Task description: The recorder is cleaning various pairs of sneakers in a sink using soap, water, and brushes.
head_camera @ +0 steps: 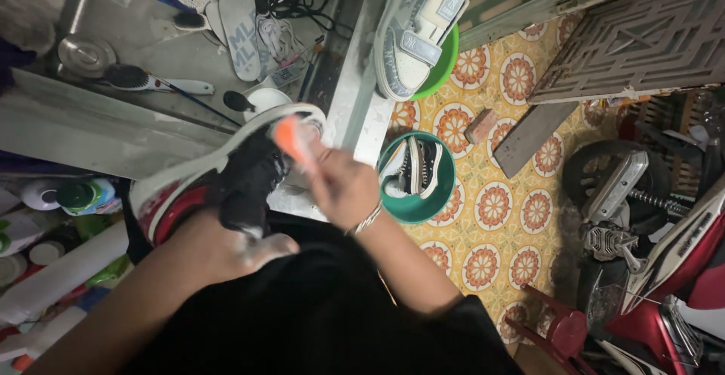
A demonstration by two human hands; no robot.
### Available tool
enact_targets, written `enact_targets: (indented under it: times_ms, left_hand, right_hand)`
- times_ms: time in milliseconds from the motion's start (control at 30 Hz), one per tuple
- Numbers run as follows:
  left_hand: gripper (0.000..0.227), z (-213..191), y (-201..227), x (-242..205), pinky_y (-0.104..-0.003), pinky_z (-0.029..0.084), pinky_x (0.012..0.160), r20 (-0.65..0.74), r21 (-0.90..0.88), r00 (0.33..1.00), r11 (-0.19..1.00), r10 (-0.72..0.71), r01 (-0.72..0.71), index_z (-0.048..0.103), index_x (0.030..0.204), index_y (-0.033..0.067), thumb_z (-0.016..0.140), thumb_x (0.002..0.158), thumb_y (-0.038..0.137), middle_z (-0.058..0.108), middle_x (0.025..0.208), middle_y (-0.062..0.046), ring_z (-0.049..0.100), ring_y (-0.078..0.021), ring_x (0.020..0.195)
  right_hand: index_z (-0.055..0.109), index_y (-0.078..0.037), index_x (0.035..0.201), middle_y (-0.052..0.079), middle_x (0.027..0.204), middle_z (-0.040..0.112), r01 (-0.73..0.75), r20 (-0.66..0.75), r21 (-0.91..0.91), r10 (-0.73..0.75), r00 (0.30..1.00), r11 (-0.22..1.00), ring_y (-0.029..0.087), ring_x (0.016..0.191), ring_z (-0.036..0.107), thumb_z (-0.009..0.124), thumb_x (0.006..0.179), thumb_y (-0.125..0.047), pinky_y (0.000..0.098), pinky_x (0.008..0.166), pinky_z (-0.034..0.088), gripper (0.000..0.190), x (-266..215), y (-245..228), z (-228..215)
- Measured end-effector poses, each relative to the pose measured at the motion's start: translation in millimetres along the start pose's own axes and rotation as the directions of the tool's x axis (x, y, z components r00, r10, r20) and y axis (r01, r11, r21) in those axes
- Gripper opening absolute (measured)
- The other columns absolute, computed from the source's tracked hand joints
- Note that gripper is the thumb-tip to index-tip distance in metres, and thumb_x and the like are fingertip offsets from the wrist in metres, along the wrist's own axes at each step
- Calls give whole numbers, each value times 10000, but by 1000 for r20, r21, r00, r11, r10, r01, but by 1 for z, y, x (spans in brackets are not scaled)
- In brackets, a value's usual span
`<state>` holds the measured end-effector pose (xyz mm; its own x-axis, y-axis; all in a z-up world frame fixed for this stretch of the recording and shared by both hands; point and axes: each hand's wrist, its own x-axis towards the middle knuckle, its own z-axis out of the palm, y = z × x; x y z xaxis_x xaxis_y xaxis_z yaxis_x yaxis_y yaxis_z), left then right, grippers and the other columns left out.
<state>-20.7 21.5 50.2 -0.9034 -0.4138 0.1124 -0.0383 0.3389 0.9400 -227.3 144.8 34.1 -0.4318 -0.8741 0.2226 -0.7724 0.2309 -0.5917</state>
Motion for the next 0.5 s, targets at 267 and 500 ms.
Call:
enact_targets:
  times_ms: [267, 500]
  left_hand:
    - [944, 14, -18, 13, -475, 555, 913, 318, 395, 727, 782, -609, 482, 591, 1324, 86, 666, 707, 796, 739, 1094, -224, 702, -414, 1059]
    - [810, 25, -49, 9, -454, 528, 951, 206, 310, 878, 880, -431, 359, 628, 1260, 71, 791, 736, 667, 726, 1134, -183, 682, -378, 1068]
  right_hand:
    - [704, -157, 1118, 119, 905, 737, 44, -6, 34, -44, 999, 998, 277, 764, 740, 723, 986, -171, 362, 750, 612, 135, -5, 19, 25]
    - [604, -92, 1429, 109, 848, 742, -115, -62, 82, 120, 991, 990, 231, 683, 750, 705, 999, -181, 340, 643, 608, 450, 17, 22, 15]
